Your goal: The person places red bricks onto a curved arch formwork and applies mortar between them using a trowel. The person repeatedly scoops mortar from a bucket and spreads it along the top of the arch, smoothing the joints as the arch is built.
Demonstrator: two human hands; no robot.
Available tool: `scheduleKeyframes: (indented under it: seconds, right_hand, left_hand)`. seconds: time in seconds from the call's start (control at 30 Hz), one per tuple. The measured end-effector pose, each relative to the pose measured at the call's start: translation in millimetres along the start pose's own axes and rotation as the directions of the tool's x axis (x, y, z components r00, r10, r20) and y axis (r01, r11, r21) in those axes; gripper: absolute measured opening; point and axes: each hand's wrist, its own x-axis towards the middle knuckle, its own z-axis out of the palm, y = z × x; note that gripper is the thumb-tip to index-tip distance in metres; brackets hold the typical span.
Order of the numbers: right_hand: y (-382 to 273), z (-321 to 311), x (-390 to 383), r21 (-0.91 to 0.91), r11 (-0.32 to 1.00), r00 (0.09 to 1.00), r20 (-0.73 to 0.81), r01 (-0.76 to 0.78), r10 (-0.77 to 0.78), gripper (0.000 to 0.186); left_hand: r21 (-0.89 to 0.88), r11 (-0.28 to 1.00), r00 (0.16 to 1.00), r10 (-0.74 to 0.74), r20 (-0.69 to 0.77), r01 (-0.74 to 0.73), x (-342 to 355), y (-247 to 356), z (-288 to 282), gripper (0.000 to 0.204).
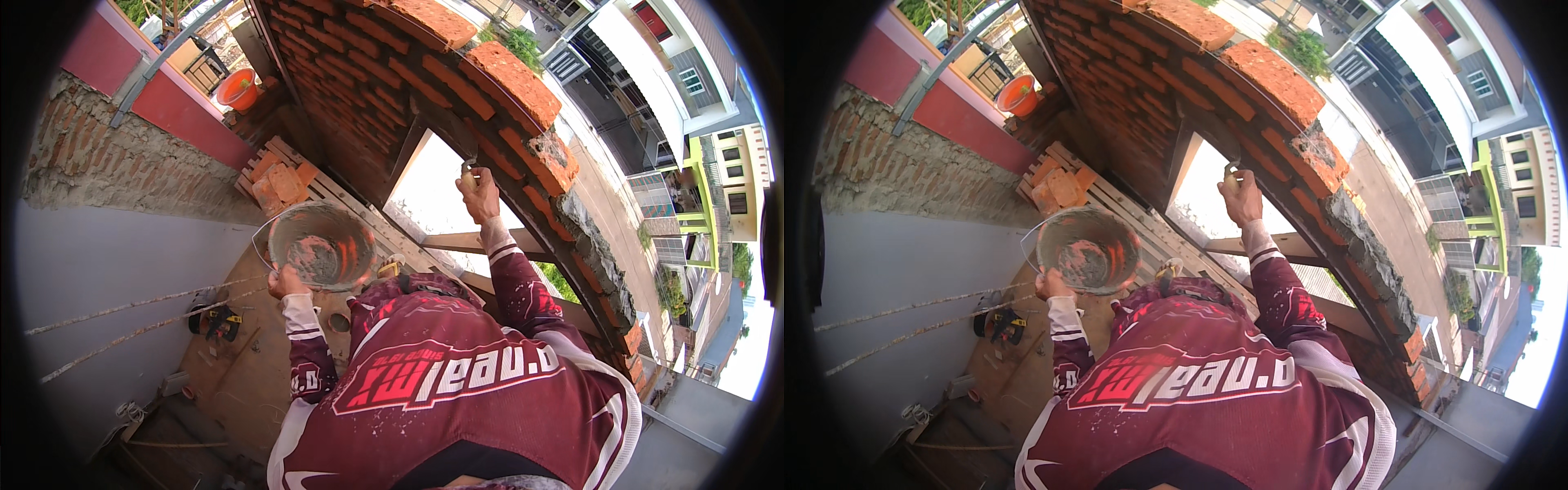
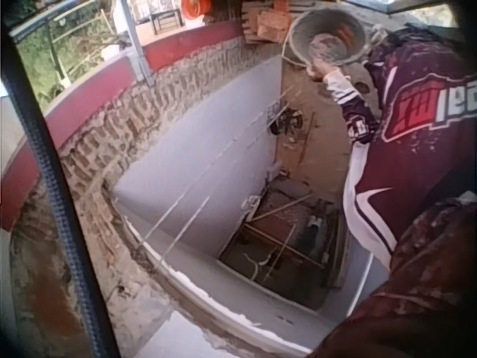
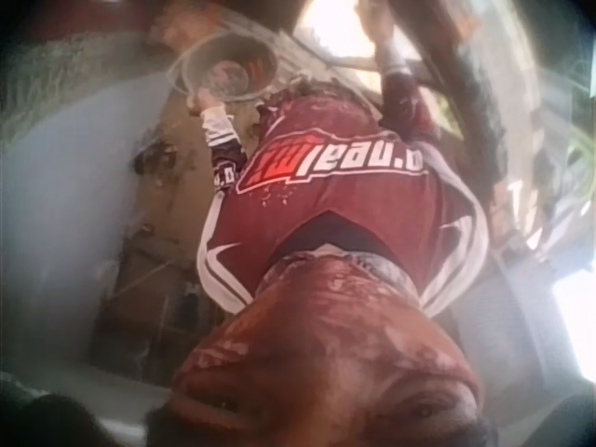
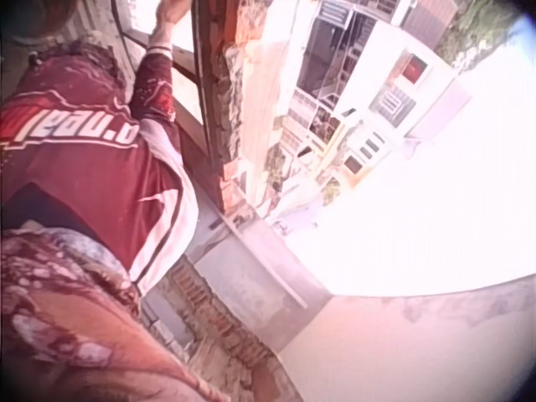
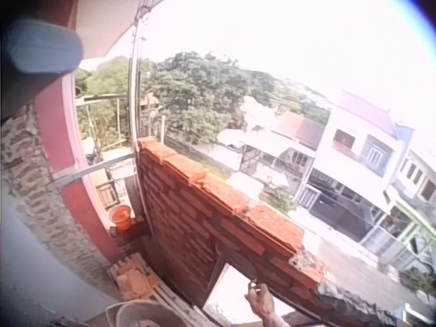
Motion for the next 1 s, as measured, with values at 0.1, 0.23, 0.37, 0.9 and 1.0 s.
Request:
scheduleKeyframes:
  seconds: [0.1,0.23,0.37,0.9,1.0]
  right_hand:
    - [4,-2,-17,-0.089,0.992,0.996,-0.005,0.093,-0.094,0.05]
    - [-16,19,-14,-0.196,0.976,0.99,0.124,0.095,-0.071,0.052]
    - [-36,34,4,-0.14,0.989,0.99,0.123,-0.048,0.065,0.053]
    - [19,-27,-52,-0.137,0.991,1.0,-0.014,-0.014,0.012,0.05]
    - [5,-13,-50,-0.159,0.987,0.995,0.103,0.032,-0.016,0.051]
  left_hand:
    - [-0.029,1.0,1.0,0.002,0.003,-0.002,-1,2,0,0.028]
    - [0.026,0.998,0.997,-0.06,0.047,0.059,-8,13,3,0.029]
    - [0.005,1.0,0.998,0.02,0.06,-0.02,-24,22,12,0.018]
    - [0.021,0.999,0.999,0.038,0.027,-0.038,-43,31,1,0.03]
    - [0.073,0.994,0.994,-0.091,0.059,0.086,-43,34,1,0.043]
